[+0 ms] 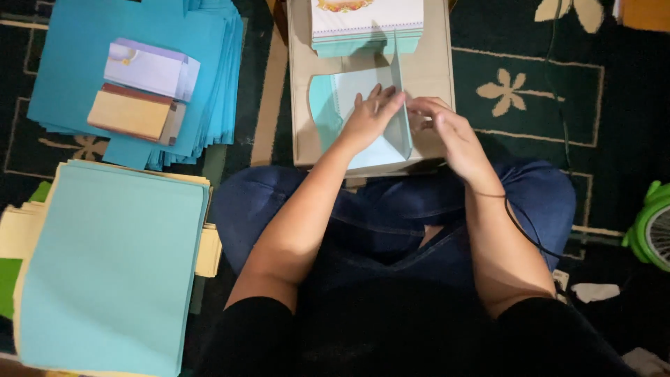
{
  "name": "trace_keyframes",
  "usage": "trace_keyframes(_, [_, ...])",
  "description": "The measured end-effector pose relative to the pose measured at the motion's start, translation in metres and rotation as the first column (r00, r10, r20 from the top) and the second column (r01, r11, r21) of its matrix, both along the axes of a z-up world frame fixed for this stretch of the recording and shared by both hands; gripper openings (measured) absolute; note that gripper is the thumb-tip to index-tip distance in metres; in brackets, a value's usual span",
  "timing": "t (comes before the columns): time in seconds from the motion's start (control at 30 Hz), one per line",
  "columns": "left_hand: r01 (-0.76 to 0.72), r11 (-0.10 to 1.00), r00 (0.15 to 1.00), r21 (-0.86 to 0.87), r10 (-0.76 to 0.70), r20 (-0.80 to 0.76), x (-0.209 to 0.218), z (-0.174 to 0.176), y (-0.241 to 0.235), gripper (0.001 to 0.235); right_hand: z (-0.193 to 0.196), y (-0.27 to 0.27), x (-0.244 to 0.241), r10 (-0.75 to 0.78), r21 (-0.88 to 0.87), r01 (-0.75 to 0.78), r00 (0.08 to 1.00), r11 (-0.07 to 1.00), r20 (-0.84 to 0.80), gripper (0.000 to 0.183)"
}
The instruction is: Folding paper inserts and placing them into invitation covers to assemble finished invitations.
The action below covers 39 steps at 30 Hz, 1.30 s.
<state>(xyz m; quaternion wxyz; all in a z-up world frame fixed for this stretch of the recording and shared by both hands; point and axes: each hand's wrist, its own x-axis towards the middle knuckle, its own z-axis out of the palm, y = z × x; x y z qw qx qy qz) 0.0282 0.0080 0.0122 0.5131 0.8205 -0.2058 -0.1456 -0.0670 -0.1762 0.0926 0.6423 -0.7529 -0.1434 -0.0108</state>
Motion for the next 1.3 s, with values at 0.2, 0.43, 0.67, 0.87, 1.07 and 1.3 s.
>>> trace_keyframes(0.2, [0.059,0.997,0.987,-0.039,-0.064,-0.148,-0.010,0.052,0.013,0.089,0.002,0.001,0.002,0.017,-0.039,-0.016,1.000,0.999,0.020,0.064])
trace_keyframes(0.43, [0.010,1.000,0.895,-0.014,-0.015,-0.446,-0.013,0.093,0.022,0.091,0.012,-0.021,-0.002,-0.078,-0.022,0.080,0.995,0.997,0.067,0.063])
trace_keyframes(0.67, [-0.283,0.959,0.845,-0.002,0.249,-0.473,0.002,0.060,0.026,0.076,0.007,-0.005,0.000,0.027,-0.805,0.205,0.964,0.557,0.264,0.057])
trace_keyframes(0.87, [-0.332,0.824,0.852,0.460,0.052,0.522,-0.002,0.026,0.035,0.110,-0.058,0.003,0.012,0.284,-0.772,-0.140,0.957,0.620,0.054,0.059])
trace_keyframes(1.07, [-0.173,0.728,0.921,0.663,-0.119,0.372,-0.008,0.010,0.017,0.063,-0.062,0.008,0.017,0.220,-0.787,-0.109,0.975,0.608,0.035,0.057])
trace_keyframes(1.3, [-0.317,0.767,0.836,0.558,-0.052,0.547,-0.007,-0.031,0.013,0.060,-0.080,0.017,0.086,0.159,-0.843,0.033,0.977,0.538,0.140,0.058])
